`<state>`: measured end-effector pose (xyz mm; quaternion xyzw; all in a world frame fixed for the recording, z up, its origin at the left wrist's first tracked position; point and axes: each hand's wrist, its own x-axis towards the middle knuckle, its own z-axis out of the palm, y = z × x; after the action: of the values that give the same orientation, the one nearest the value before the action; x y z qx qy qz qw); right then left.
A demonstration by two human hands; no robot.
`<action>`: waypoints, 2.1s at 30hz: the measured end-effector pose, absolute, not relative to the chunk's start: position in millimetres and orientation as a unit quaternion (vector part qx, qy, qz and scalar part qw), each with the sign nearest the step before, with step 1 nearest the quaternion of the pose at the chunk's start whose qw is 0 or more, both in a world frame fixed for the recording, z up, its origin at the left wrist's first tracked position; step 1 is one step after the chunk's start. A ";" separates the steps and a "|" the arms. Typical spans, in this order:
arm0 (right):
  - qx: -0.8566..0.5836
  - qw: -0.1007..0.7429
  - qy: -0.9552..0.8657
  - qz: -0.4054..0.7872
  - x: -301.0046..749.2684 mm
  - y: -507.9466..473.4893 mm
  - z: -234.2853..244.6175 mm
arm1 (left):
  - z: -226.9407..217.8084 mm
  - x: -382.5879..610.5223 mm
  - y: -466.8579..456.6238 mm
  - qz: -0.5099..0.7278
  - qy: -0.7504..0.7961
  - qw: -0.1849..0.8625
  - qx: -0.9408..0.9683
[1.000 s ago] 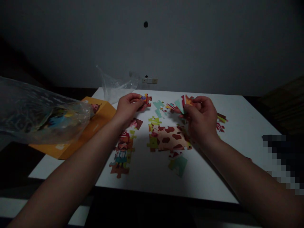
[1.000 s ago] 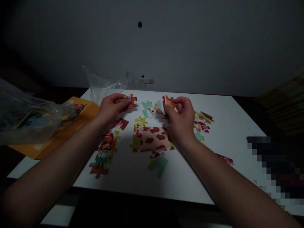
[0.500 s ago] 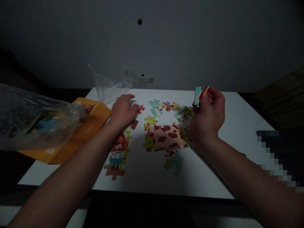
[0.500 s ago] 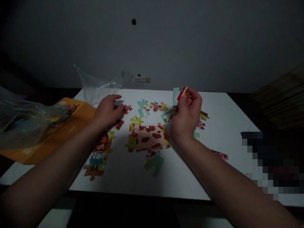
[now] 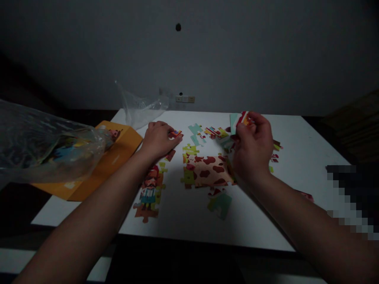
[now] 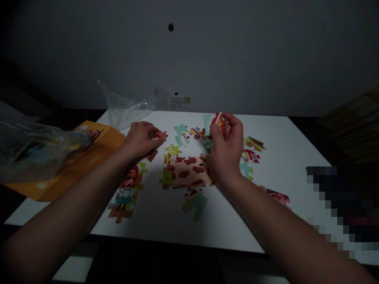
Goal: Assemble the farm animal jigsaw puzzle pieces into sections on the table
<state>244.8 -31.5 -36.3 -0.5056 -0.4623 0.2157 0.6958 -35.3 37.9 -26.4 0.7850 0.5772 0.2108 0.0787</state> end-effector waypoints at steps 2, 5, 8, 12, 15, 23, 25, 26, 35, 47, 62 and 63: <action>-0.507 0.683 -0.472 0.232 239.4 -36.1 -30.5 | -28.9 -35.0 40.7 0.226 0.555 0.117 0.792; -0.498 0.674 -0.474 0.270 232.5 -42.0 -24.1 | -30.1 -35.5 42.5 0.232 0.538 0.162 0.794; -0.486 0.678 -0.472 0.286 228.6 -45.2 -22.4 | -29.0 -36.6 40.4 0.221 0.564 0.108 0.788; -0.466 0.687 -0.482 0.280 228.9 -44.2 -27.3 | -26.6 -36.5 37.6 0.181 0.575 0.071 0.794; -0.477 0.679 -0.497 0.256 231.7 -41.5 -32.7 | -25.3 -34.2 37.4 0.176 0.570 0.116 0.794; -0.489 0.651 -0.527 0.244 231.1 -43.6 -32.4 | -18.1 -29.8 30.6 0.195 0.520 0.155 0.817; -0.484 0.652 -0.525 0.255 229.9 -44.3 -31.6 | -15.6 -29.3 28.7 0.198 0.515 0.170 0.817; -0.480 0.654 -0.522 0.262 229.6 -44.4 -31.6 | -14.3 -29.1 27.9 0.200 0.511 0.176 0.817; -0.491 0.642 -0.518 0.280 229.1 -45.7 -29.4 | -16.3 -25.5 20.7 0.280 0.455 0.262 0.804; -0.458 0.663 -0.516 0.292 230.0 -45.2 -31.6 | -17.5 -22.3 21.0 0.312 0.450 0.319 0.773; -0.478 0.372 -0.715 0.350 221.4 -67.5 -9.9 | 15.1 -18.1 2.6 0.296 0.370 0.574 0.668; -0.475 0.374 -0.716 0.349 220.8 -67.5 -9.8 | 16.4 -17.5 2.0 0.295 0.371 0.577 0.665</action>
<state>220.8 -67.5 -9.8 -0.4751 -0.7160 0.3485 0.3743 -17.5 2.0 16.4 0.6646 0.3715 0.2947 0.5775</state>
